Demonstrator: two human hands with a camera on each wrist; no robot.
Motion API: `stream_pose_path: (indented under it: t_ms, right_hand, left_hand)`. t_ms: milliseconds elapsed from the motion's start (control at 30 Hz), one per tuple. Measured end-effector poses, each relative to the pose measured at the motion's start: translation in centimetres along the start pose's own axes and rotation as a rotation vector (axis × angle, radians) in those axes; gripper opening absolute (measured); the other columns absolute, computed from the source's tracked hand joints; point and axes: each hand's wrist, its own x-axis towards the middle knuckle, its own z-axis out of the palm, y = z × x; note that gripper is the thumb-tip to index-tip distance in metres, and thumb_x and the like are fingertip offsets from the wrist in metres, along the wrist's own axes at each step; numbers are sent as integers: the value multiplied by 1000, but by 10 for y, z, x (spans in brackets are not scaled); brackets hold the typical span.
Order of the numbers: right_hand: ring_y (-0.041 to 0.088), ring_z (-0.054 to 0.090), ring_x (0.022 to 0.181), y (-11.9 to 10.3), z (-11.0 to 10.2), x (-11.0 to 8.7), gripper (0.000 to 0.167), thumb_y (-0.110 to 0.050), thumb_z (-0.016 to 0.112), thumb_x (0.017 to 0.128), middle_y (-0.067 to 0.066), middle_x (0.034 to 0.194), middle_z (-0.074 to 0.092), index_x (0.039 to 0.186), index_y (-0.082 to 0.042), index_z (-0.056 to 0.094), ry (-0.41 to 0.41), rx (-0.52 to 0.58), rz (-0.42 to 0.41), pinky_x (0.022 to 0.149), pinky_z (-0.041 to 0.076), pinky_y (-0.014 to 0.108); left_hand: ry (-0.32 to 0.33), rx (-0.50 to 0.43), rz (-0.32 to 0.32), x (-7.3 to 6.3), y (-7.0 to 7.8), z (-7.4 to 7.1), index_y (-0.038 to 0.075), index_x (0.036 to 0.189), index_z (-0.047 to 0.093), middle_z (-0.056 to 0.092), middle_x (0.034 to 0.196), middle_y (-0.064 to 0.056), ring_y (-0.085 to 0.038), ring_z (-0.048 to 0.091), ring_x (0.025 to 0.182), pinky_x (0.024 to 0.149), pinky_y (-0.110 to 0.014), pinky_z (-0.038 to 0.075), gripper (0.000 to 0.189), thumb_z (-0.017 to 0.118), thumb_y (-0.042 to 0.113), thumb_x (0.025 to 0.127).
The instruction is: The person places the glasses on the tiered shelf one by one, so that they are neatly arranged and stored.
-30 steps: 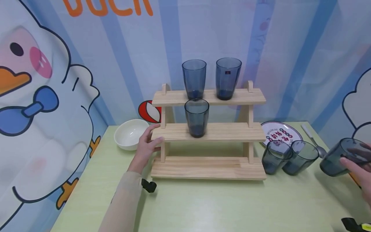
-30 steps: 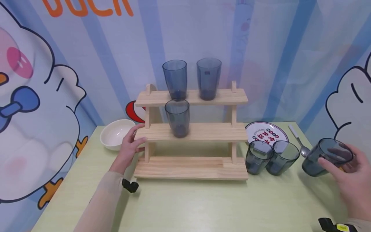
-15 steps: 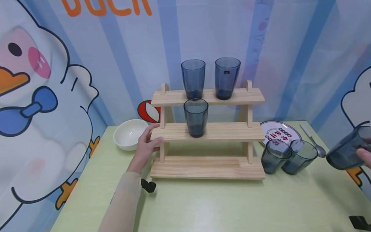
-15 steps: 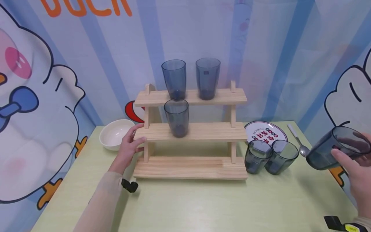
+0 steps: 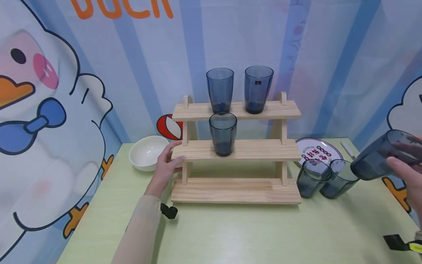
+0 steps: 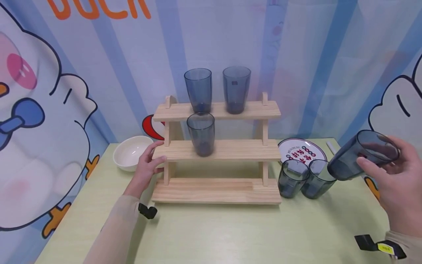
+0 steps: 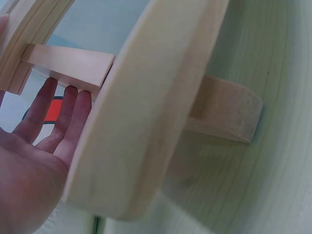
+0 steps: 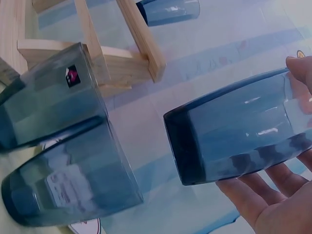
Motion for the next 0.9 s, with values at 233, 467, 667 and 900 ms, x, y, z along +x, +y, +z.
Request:
stream_pose_path:
  t_ms: [233,467,667,900]
  right_hand:
    - [-1,60,109,-19,18,-1,67,14,63,95,-17,129,62,155,-14,49,-71,126,-68,88,47,3]
    - [-2,60,109,-29,36,-1,71,12,64,95,-17,130,57,157,-15,45,-171,153,-124,86,49,5]
    - [-1,63,109,-43,56,-1,71,10,69,93,-15,129,60,156,-15,46,-230,171,-121,86,50,5]
    - [-1,63,110,-56,79,-3,70,-2,74,95,-14,126,61,156,-21,46,-316,191,-82,85,50,6]
  left_hand:
    - [3,-8,4,0,-2,-1,28,152,50,52,152,-14,-38,59,125,99,-60,56,56,70,17,100]
    - [3,-9,10,0,-1,-1,30,151,51,51,153,-15,-37,58,126,99,-61,56,56,70,19,100]
    - [11,-9,7,1,0,-1,29,151,51,53,152,-14,-37,59,124,98,-61,56,56,71,19,100]
    - [10,-14,15,1,-1,-1,28,150,52,54,150,-14,-38,60,123,98,-62,56,55,71,17,100]
